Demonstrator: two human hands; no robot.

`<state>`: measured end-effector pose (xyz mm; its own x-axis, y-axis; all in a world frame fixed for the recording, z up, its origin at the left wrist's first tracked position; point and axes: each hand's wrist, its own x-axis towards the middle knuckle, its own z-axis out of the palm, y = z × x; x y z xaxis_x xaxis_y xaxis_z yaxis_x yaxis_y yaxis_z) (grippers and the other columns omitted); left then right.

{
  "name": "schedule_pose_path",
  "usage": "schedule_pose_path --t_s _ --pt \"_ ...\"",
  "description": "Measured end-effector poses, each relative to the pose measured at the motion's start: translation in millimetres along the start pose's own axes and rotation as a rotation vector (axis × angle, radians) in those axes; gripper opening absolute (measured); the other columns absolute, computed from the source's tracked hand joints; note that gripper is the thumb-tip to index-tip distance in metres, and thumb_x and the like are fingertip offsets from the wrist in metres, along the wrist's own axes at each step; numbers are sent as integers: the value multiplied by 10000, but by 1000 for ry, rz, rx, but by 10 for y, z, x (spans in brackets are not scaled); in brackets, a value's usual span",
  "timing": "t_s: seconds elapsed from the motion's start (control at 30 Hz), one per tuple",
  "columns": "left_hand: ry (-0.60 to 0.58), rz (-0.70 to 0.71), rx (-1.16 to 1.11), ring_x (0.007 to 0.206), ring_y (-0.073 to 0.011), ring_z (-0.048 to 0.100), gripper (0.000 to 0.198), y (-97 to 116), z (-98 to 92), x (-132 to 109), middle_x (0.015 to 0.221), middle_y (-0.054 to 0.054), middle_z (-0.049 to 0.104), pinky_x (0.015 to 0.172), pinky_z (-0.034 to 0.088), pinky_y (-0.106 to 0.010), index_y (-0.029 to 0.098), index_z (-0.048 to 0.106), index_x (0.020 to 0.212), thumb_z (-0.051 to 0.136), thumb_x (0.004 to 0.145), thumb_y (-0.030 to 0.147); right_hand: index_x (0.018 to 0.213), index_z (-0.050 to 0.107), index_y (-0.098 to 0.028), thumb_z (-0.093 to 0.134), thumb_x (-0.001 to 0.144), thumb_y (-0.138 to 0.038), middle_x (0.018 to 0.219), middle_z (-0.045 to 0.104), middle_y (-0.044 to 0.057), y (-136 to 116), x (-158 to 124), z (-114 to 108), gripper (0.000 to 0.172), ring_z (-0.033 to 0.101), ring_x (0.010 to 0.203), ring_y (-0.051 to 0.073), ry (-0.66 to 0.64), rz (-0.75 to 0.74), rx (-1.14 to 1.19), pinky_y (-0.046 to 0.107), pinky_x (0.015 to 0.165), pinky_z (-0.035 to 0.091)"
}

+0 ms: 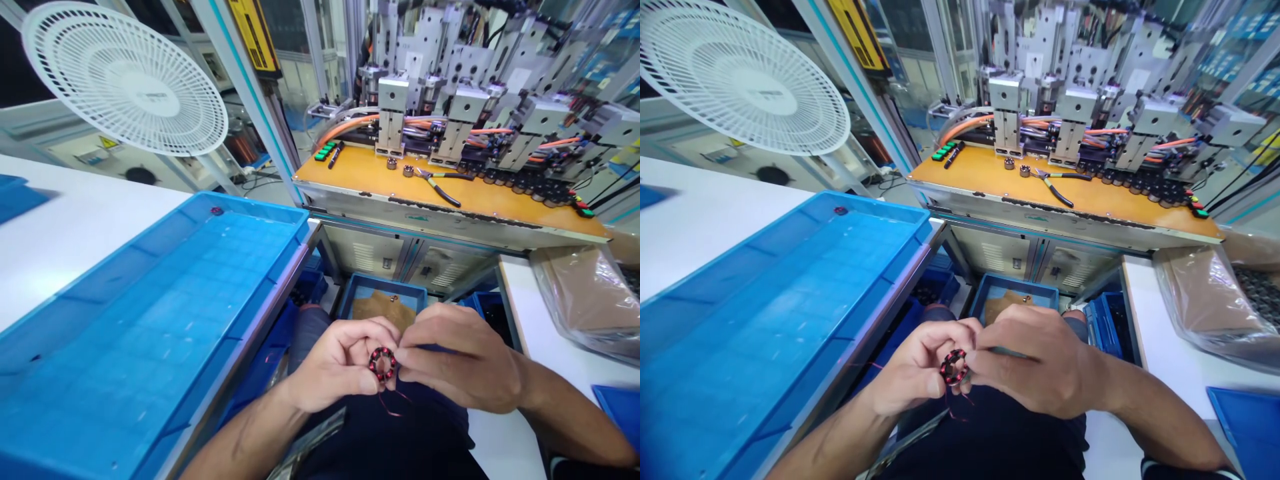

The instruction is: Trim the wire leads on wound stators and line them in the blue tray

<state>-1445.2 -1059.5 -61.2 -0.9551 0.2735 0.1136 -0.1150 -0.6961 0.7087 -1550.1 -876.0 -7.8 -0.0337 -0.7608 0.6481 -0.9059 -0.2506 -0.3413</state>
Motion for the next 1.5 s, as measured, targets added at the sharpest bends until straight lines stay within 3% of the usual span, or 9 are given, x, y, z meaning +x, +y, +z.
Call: schedule_pose_path --t_s 0.4,0.57,0.63,0.73,0.87,1.07,1.27,1.37,1.5 --pt "3 18 51 696 -73 645 295 -42 -37 14 985 -28 571 644 518 -166 215 758 1043 831 762 262 961 673 -84 619 926 -101 842 707 100 17 -42 108 66 621 738 154 134 -12 24 294 644 528" --pt "82 254 345 813 -100 602 298 -37 -17 14 1028 -57 573 709 521 -192 251 770 1081 796 790 192 935 670 -86 600 927 -84 804 674 76 -85 -64 218 70 628 717 118 233 196 27 238 637 521" --pt "120 330 436 915 -137 616 370 -46 -25 6 1095 -74 590 778 533 -228 282 746 1143 783 796 158 903 659 -99 581 925 -76 788 665 63 -102 -82 270 84 639 717 113 290 215 -6 227 639 526" --pt "147 226 432 914 -159 636 548 -48 -50 -19 1069 -79 646 794 536 -242 254 678 1241 856 725 211 847 647 -105 574 912 -67 758 657 61 -91 -102 322 106 634 698 121 354 173 -61 235 633 531" --pt "136 59 462 705 -107 627 277 -35 -49 -67 802 -35 668 667 511 -189 166 677 1127 732 863 230 842 642 -107 582 894 -49 741 647 58 -81 -113 333 99 613 659 124 363 161 -72 243 599 516" --pt "177 245 455 751 -129 697 298 -52 3 -65 1050 -75 656 676 569 -232 237 705 1139 696 866 118 900 640 -126 586 870 -20 781 641 57 -136 -129 325 122 603 661 116 380 294 -116 233 614 529" --pt "74 390 260 1082 -268 687 190 -64 -47 -7 1075 -71 699 963 553 -413 196 724 849 861 724 239 907 622 -145 580 882 -50 772 630 45 -124 -140 293 107 615 636 123 361 276 -56 244 578 531" --pt "67 262 109 1172 -262 639 398 -64 -54 11 1110 -70 698 1003 515 -398 230 683 1090 824 763 408 905 621 -147 585 872 -40 761 638 40 -93 -142 288 118 622 644 130 362 162 -78 263 601 552" --pt "19 -61 177 696 -109 632 468 -57 -28 15 807 -57 660 664 507 -205 116 604 1093 694 863 514 900 633 -123 598 872 -36 761 641 55 -72 -145 287 98 618 648 131 366 112 -99 257 587 549"
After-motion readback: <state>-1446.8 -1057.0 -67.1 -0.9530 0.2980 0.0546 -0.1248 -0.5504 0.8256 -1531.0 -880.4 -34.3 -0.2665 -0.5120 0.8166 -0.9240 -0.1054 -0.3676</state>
